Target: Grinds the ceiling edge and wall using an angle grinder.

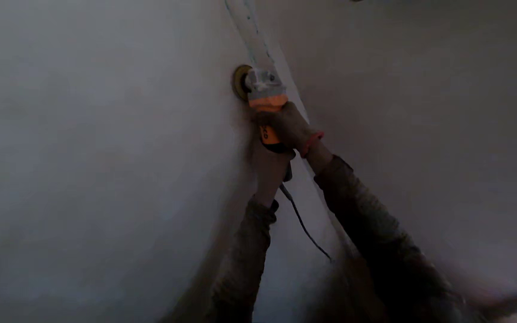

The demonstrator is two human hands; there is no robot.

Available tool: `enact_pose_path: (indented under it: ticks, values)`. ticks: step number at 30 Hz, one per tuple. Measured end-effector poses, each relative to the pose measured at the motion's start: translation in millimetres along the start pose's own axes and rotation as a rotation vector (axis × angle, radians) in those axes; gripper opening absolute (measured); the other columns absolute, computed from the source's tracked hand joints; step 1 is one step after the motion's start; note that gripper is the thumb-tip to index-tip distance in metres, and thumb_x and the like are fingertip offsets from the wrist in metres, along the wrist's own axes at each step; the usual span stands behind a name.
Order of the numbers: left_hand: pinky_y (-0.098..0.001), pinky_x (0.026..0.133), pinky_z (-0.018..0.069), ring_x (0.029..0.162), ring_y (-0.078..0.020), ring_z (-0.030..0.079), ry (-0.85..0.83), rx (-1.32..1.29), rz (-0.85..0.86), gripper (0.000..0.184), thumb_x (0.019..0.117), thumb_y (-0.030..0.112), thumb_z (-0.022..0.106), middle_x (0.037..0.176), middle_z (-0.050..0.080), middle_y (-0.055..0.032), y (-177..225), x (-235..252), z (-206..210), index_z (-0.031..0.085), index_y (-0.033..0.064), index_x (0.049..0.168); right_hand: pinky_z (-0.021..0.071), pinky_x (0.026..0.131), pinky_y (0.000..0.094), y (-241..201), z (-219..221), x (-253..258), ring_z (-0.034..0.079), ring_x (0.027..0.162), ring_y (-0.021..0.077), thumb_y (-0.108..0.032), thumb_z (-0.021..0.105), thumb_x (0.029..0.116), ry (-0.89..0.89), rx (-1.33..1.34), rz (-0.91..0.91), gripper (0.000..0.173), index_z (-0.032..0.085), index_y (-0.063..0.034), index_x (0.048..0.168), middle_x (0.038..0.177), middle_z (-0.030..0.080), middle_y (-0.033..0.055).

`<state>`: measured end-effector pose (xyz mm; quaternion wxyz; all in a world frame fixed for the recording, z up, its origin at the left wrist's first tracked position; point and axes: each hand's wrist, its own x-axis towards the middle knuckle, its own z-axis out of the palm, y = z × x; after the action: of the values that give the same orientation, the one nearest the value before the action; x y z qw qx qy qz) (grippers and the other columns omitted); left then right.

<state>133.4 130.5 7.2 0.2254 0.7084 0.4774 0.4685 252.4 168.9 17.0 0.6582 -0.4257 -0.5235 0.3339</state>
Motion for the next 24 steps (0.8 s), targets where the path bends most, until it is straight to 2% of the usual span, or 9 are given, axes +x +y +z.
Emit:
enact_pose_path:
  ticks: [3, 6, 8, 9, 11, 16, 18, 21, 24]
  values:
    - [-0.0424, 0.081, 0.0582, 0.093, -0.0226, 0.067, 0.170, -0.004, 0.063, 0.081, 0.0687, 0.015, 0.092, 0.105, 0.068, -0.0150, 10.0, 0.7, -9.0, 0.052, 0.0016, 0.138, 0.0629, 0.073, 0.0420, -66.9, 17.4, -1.5, 0.072, 0.083, 0.0201, -0.038, 0.086, 0.0791, -0.081, -0.052, -0.092, 0.056, 0.064, -0.0059, 0.119, 0.096, 0.072, 0.0097]
    - [-0.0353, 0.078, 0.0587, 0.089, -0.0186, 0.066, 0.236, -0.125, 0.148, 0.074, 0.0623, 0.002, 0.089, 0.099, 0.066, -0.0144, 4.3, -6.2, -12.3, 0.054, -0.0045, 0.127, 0.0614, 0.072, 0.0427, -90.8, 27.8, -21.5, 0.071, 0.081, 0.0190, -0.038, 0.088, 0.0777, -0.129, -0.170, -0.072, 0.051, 0.067, -0.0065, 0.112, 0.091, 0.071, 0.0079]
    - [-0.0390, 0.075, 0.0596, 0.085, -0.0194, 0.068, 0.109, -0.015, 0.067, 0.073, 0.0677, 0.011, 0.092, 0.097, 0.069, -0.0125, 9.9, -4.4, -23.0, 0.055, 0.0009, 0.130, 0.0593, 0.079, 0.0419, -91.7, 26.4, -23.4, 0.069, 0.087, 0.0197, -0.034, 0.085, 0.0814, -0.062, -0.063, 0.073, 0.052, 0.063, -0.0067, 0.120, 0.099, 0.070, 0.0087]
    - [-0.0418, 0.074, 0.0603, 0.084, -0.0202, 0.070, 0.033, 0.050, 0.016, 0.073, 0.0701, 0.017, 0.093, 0.098, 0.070, -0.0112, 12.7, 0.4, -27.3, 0.056, 0.0061, 0.132, 0.0619, 0.077, 0.0412, -77.8, 24.5, -12.2, 0.071, 0.086, 0.0204, -0.033, 0.085, 0.0807, -0.009, 0.045, 0.083, 0.055, 0.062, -0.0058, 0.123, 0.100, 0.071, 0.0096]
    - [-0.0438, 0.066, 0.0601, 0.078, -0.0228, 0.070, -0.059, 0.034, -0.034, 0.068, 0.0718, 0.019, 0.093, 0.095, 0.071, -0.0123, 14.2, 9.2, -25.9, 0.058, 0.0079, 0.129, 0.0635, 0.071, 0.0417, -57.6, 19.4, 3.7, 0.072, 0.081, 0.0219, -0.035, 0.083, 0.0826, 0.061, 0.158, 0.067, 0.056, 0.061, -0.0033, 0.123, 0.097, 0.072, 0.0115]
    - [-0.0389, 0.075, 0.0611, 0.084, -0.0214, 0.070, -0.032, -0.103, -0.011, 0.076, 0.0697, 0.006, 0.091, 0.099, 0.068, -0.0149, 13.7, 3.2, -10.4, 0.050, 0.0003, 0.133, 0.0579, 0.065, 0.0369, -66.8, 10.8, -26.4, 0.067, 0.076, 0.0181, -0.041, 0.079, 0.0858, 0.063, -0.007, 0.067, 0.054, 0.060, -0.0087, 0.124, 0.095, 0.068, 0.0087]
    - [-0.0396, 0.075, 0.0616, 0.085, -0.0205, 0.070, -0.050, -0.099, 0.005, 0.078, 0.0678, 0.009, 0.092, 0.099, 0.069, -0.0128, 3.4, 5.2, -13.7, 0.051, 0.0040, 0.135, 0.0630, 0.070, 0.0421, -55.4, 13.2, -15.6, 0.072, 0.082, 0.0218, -0.040, 0.083, 0.0823, 0.025, 0.047, 0.062, 0.060, 0.060, -0.0072, 0.127, 0.099, 0.072, 0.0107]
    - [-0.0417, 0.073, 0.0611, 0.083, -0.0220, 0.070, -0.102, -0.066, -0.038, 0.076, 0.0675, 0.011, 0.093, 0.097, 0.069, -0.0138, 4.4, 7.7, -20.7, 0.053, 0.0034, 0.132, 0.0548, 0.060, 0.0364, -57.1, 13.2, -44.0, 0.064, 0.072, 0.0181, -0.048, 0.077, 0.0840, 0.071, 0.031, 0.139, 0.060, 0.059, -0.0095, 0.126, 0.092, 0.066, 0.0087]
    - [-0.0415, 0.071, 0.0609, 0.082, -0.0218, 0.070, -0.078, -0.059, 0.001, 0.073, 0.0695, 0.014, 0.093, 0.097, 0.070, -0.0131, 12.6, 13.3, -24.1, 0.054, 0.0042, 0.131, 0.0628, 0.070, 0.0419, -60.7, 15.5, -4.1, 0.072, 0.081, 0.0229, -0.037, 0.081, 0.0848, 0.055, 0.142, 0.066, 0.054, 0.063, -0.0035, 0.122, 0.097, 0.072, 0.0126]
